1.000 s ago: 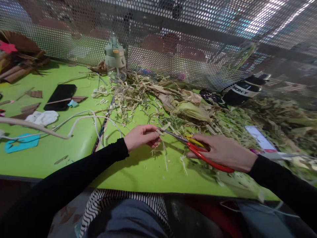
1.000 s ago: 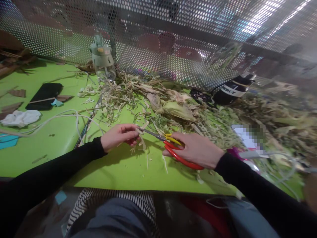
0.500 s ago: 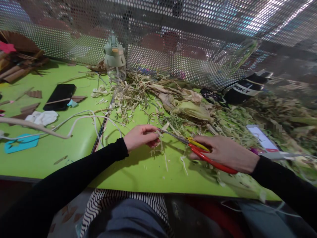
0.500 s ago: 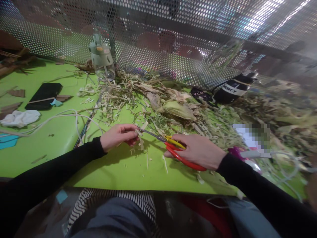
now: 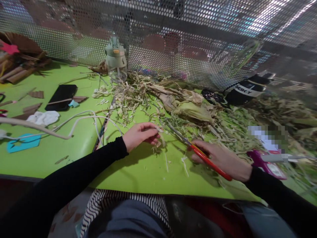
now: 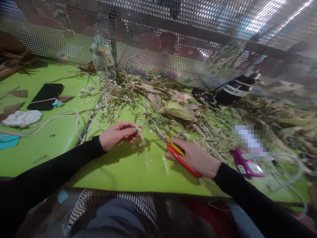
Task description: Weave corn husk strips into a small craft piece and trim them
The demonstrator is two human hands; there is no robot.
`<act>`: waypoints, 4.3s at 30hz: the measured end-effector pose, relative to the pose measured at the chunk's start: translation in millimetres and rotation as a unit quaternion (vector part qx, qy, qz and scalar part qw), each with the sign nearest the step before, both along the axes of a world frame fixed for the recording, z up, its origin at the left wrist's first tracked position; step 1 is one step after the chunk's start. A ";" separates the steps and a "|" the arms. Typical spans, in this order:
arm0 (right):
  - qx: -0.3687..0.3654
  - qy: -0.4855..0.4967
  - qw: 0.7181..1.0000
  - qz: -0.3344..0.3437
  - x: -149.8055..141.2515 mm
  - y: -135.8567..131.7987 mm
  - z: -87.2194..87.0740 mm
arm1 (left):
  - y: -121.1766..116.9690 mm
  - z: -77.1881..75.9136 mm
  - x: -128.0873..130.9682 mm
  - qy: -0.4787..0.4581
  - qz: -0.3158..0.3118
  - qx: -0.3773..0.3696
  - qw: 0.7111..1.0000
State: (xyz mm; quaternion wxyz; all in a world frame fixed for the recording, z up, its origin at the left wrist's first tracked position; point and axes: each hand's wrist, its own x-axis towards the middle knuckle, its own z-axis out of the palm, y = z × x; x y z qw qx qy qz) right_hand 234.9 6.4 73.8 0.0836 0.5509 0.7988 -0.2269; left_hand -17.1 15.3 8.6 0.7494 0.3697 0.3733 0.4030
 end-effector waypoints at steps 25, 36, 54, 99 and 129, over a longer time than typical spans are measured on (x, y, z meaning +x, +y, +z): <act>0.042 -0.057 0.997 0.002 -10.6 3.0 -4.3 | -3.1 -2.1 0.5 0.067 -0.022 0.048 0.996; 0.031 0.179 0.983 -0.020 4.5 1.3 -18.3 | 3.8 -2.1 -2.8 -0.021 0.041 -0.015 0.999; -0.145 0.267 0.950 -0.075 -8.3 -46.8 -33.2 | 1.2 0.5 -2.9 -0.059 0.055 -0.030 0.996; -0.192 0.274 0.943 -0.003 -3.1 -35.7 -32.2 | -1.2 -9.3 2.2 -0.025 -0.028 0.086 0.996; -0.111 0.357 0.927 -0.038 -32.4 -12.8 -36.4 | 14.8 -4.2 -6.1 -0.078 0.170 0.033 0.982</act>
